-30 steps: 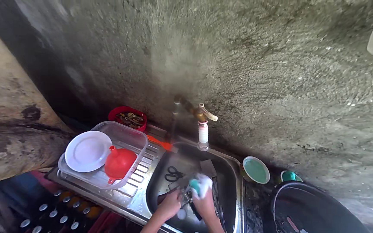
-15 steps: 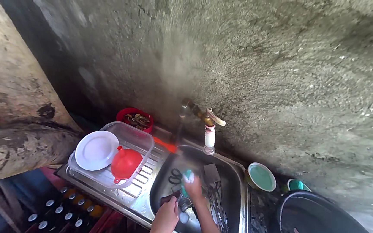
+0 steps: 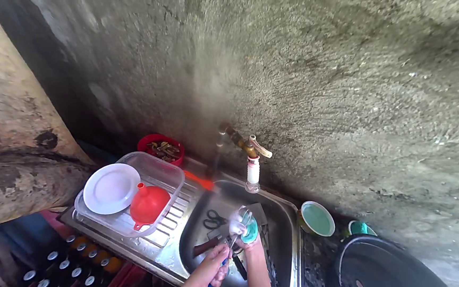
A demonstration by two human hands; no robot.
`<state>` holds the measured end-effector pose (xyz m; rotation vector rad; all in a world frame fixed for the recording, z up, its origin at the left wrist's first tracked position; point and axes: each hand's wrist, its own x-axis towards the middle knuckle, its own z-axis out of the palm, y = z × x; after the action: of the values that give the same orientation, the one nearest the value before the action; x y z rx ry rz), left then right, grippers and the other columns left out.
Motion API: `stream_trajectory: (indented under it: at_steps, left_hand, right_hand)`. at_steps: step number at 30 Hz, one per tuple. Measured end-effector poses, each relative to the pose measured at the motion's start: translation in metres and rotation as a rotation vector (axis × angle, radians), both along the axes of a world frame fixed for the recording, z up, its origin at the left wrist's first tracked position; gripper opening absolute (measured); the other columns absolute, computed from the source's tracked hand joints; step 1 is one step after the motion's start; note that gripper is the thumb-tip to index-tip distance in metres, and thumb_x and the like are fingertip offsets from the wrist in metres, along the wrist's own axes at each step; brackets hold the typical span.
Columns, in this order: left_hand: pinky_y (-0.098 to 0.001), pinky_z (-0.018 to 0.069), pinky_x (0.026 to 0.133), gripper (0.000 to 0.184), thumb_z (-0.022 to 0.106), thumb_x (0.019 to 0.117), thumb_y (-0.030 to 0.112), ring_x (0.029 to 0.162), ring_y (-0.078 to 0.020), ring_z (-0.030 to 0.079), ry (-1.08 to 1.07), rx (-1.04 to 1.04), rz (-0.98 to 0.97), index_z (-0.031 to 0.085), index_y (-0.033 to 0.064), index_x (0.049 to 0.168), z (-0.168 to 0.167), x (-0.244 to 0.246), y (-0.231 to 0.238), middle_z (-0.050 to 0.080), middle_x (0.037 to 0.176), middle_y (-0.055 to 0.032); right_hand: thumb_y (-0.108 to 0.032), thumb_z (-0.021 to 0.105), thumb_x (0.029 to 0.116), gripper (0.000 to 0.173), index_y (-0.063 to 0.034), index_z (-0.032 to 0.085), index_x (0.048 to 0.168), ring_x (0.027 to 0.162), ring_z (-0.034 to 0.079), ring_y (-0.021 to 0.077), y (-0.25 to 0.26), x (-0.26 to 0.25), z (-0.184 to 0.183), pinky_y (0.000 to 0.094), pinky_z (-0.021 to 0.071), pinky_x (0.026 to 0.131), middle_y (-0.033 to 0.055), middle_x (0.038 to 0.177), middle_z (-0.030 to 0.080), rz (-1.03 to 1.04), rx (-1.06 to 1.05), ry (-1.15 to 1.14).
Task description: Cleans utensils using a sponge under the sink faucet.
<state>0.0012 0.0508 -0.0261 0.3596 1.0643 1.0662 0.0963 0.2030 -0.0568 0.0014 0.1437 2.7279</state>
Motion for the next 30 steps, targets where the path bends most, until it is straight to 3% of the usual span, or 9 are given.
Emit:
stream_trajectory:
  at_steps: [4,8,11,14,18,22,25,28,30]
  left_hand:
    - [-0.0107,0.029,0.038,0.025,0.027,0.1123,0.018,0.04,0.0031,0.033,-0.105,0.034,-0.038,0.05,0.0121,0.104,0.008,-0.007,-0.012,0.04,0.057,0.009]
    - [-0.0143,0.0335,0.042,0.024,0.033,0.1102,0.015,0.046,0.0003,0.038,0.148,0.083,0.037,0.054,0.0074,0.12,0.0,-0.011,-0.017,0.049,0.07,0.0059]
    - [-0.0264,0.0493,0.077,0.038,0.04,0.1063,0.007,0.087,-0.0124,0.057,0.608,0.208,0.09,0.056,-0.0021,0.14,0.002,-0.005,0.002,0.06,0.117,-0.0133]
    - [-0.049,0.0375,0.116,0.04,0.05,0.0949,-0.004,0.135,-0.0403,0.05,0.866,0.298,0.203,0.059,-0.0104,0.133,0.001,0.022,0.01,0.053,0.141,-0.0309]
    - [-0.0663,0.0345,0.108,0.038,0.051,0.0879,0.004,0.131,-0.0522,0.046,1.031,0.459,0.497,0.072,-0.0046,0.118,-0.012,0.037,0.003,0.053,0.138,-0.0319]
    - [-0.0442,0.0452,0.108,0.08,0.062,0.0925,0.031,0.134,-0.0292,0.051,0.552,0.314,0.415,0.03,-0.0039,0.156,0.005,0.012,0.021,0.05,0.147,-0.0236]
    - [-0.0293,0.0573,0.084,0.049,0.064,0.0998,0.014,0.092,-0.0132,0.069,0.221,0.162,0.397,0.044,-0.0042,0.141,0.011,-0.011,0.061,0.069,0.107,-0.0127]
    - [-0.0263,0.0559,0.068,0.025,0.055,0.1056,0.013,0.068,-0.0104,0.062,0.033,0.039,0.472,0.05,-0.0015,0.126,0.011,-0.027,0.081,0.06,0.083,-0.0047]
    - [-0.0254,0.0567,0.065,0.012,0.049,0.1069,0.01,0.058,-0.0091,0.059,-0.118,0.071,0.572,0.048,0.005,0.118,0.013,-0.037,0.081,0.055,0.07,0.0001]
  right_hand:
    - [-0.023,0.034,0.1038,0.047,-0.01,0.071,0.078,0.073,0.075,0.0179,0.023,0.005,0.015,0.0261,0.0618,0.065,0.008,0.079,0.076,-0.257,0.314,-0.237]
    - [-0.023,0.029,0.1121,0.031,-0.0066,0.052,0.099,0.062,0.067,0.0141,0.018,0.009,0.045,0.0301,0.0587,0.057,0.0034,0.071,0.064,-0.907,0.365,-1.155]
    - [-0.031,0.026,0.113,0.044,0.0039,0.051,0.12,0.067,0.06,0.0142,-0.032,-0.002,0.047,0.0322,0.0528,0.061,0.0085,0.083,0.058,-0.754,0.548,-1.425]
    - [-0.023,0.028,0.1123,0.045,0.0105,0.058,0.118,0.081,0.07,0.0179,-0.077,-0.022,0.044,0.0348,0.0591,0.076,0.0151,0.091,0.07,-0.591,0.787,-1.409]
    - [-0.019,0.042,0.1102,0.035,0.0093,0.061,0.105,0.07,0.062,0.0139,-0.071,-0.034,0.05,0.0319,0.0551,0.07,0.011,0.079,0.061,-0.725,0.741,-1.531]
    - [-0.009,0.047,0.1046,0.029,0.0142,0.061,0.116,0.092,0.066,0.0252,-0.076,-0.025,0.041,0.0418,0.0545,0.088,0.0233,0.098,0.067,-0.665,1.042,-1.599]
    - [-0.009,0.041,0.1086,0.036,0.014,0.056,0.132,0.114,0.062,0.0336,-0.09,-0.025,0.036,0.0474,0.0473,0.104,0.0301,0.122,0.064,-0.322,1.116,-1.58]
    - [-0.021,0.024,0.1137,0.042,0.0041,0.058,0.114,0.065,0.064,0.0134,-0.093,-0.01,0.037,0.0287,0.0561,0.059,0.0094,0.081,0.066,-0.199,0.797,-1.428]
    - [-0.033,0.012,0.1133,0.061,0.0069,0.058,0.119,0.059,0.063,0.0144,-0.087,0.012,0.029,0.0308,0.0554,0.055,0.0076,0.074,0.064,-0.24,0.662,-1.335]
